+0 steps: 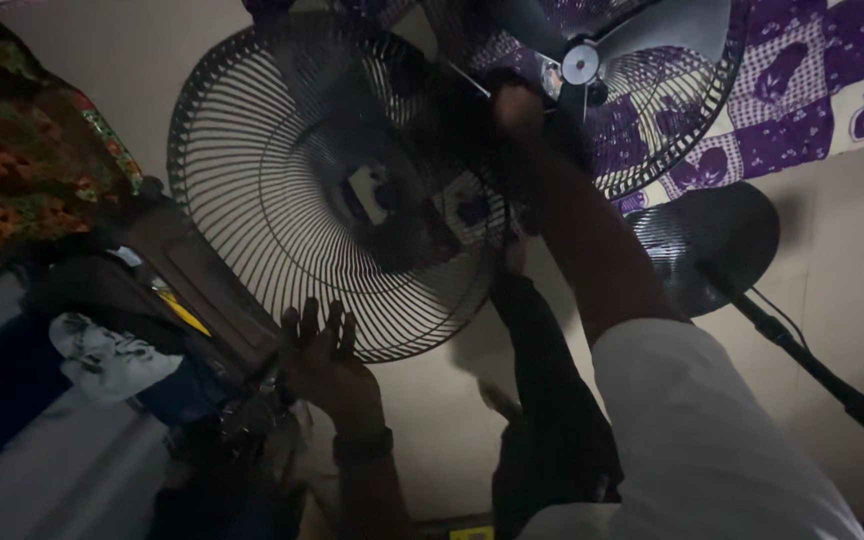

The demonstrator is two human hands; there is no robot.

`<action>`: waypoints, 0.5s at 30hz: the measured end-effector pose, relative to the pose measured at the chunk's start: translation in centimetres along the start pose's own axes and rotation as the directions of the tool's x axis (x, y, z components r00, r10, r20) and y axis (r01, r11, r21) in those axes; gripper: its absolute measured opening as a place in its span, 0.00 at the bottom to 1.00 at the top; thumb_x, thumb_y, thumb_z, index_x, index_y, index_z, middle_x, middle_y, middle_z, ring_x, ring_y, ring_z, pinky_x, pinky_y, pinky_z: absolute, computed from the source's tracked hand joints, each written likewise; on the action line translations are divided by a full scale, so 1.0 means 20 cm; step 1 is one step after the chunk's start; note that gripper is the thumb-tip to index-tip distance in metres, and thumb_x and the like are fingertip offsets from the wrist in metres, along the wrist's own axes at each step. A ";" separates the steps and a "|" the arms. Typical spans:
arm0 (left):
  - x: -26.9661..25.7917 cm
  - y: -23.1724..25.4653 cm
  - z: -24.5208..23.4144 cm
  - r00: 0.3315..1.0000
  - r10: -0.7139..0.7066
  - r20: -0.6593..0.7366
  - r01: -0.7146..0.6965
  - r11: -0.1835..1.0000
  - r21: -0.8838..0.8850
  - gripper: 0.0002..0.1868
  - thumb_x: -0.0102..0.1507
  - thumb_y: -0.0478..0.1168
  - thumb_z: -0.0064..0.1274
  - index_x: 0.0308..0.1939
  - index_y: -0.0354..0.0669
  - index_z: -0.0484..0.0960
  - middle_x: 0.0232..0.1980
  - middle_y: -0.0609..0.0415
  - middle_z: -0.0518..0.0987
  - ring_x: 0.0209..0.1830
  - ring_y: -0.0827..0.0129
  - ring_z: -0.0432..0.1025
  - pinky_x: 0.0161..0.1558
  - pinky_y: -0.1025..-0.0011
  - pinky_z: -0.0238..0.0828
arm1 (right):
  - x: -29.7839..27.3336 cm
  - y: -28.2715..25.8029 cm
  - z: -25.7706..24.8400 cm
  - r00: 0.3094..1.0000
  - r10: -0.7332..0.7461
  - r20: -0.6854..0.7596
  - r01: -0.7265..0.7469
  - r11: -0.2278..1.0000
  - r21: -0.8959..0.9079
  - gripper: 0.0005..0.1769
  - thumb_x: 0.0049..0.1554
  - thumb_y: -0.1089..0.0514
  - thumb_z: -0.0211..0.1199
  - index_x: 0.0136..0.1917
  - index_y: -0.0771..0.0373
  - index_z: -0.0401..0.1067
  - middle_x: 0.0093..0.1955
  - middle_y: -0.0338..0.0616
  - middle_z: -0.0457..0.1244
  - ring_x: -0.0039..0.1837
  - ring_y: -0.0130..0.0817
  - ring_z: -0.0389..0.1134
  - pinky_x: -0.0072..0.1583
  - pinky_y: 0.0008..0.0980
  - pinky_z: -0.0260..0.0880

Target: The person assembles a standing fan by attaching the front grill to the fan head, securing the motor housing to the stand, and tightening screws with a screwdriver. The person then attaches the rear grill and secures it.

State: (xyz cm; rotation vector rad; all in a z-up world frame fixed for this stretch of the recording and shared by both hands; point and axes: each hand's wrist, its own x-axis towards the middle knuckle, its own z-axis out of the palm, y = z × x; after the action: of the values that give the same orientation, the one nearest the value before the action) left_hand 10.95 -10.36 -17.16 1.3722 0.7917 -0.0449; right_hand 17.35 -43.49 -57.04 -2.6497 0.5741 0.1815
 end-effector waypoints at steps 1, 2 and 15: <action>0.02 -0.01 -0.01 1.000 -0.016 -0.004 0.016 1.000 -0.005 0.31 0.62 0.27 0.47 0.70 0.41 0.64 0.62 0.47 0.76 0.53 0.59 0.77 0.48 0.66 0.81 | -0.01 -0.01 0.01 1.000 0.018 0.008 -0.018 1.000 0.004 0.10 0.59 0.53 0.59 0.39 0.57 0.74 0.37 0.54 0.68 0.39 0.55 0.71 0.40 0.55 0.72; 0.03 -0.02 -0.02 0.999 -0.032 -0.009 0.032 0.999 -0.010 0.32 0.61 0.27 0.47 0.71 0.41 0.64 0.61 0.47 0.76 0.52 0.59 0.77 0.48 0.66 0.81 | -0.02 -0.01 0.01 0.999 0.035 0.016 -0.036 0.999 0.007 0.09 0.59 0.54 0.58 0.39 0.57 0.74 0.37 0.54 0.68 0.39 0.55 0.71 0.40 0.55 0.72; 0.00 0.02 -0.02 0.999 0.025 0.025 -0.028 0.994 0.103 0.31 0.61 0.31 0.44 0.70 0.38 0.65 0.63 0.46 0.75 0.54 0.58 0.77 0.52 0.61 0.80 | -0.07 0.01 0.10 0.980 -0.163 -0.116 0.163 0.987 -0.012 0.11 0.61 0.55 0.57 0.48 0.64 0.74 0.38 0.55 0.66 0.37 0.55 0.69 0.37 0.56 0.68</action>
State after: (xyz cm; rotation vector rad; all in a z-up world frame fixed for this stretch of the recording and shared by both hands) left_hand 10.98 -9.98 -16.70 1.4768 0.7598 -0.0823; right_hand 15.88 -42.29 -58.72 -2.7079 0.3896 -0.0210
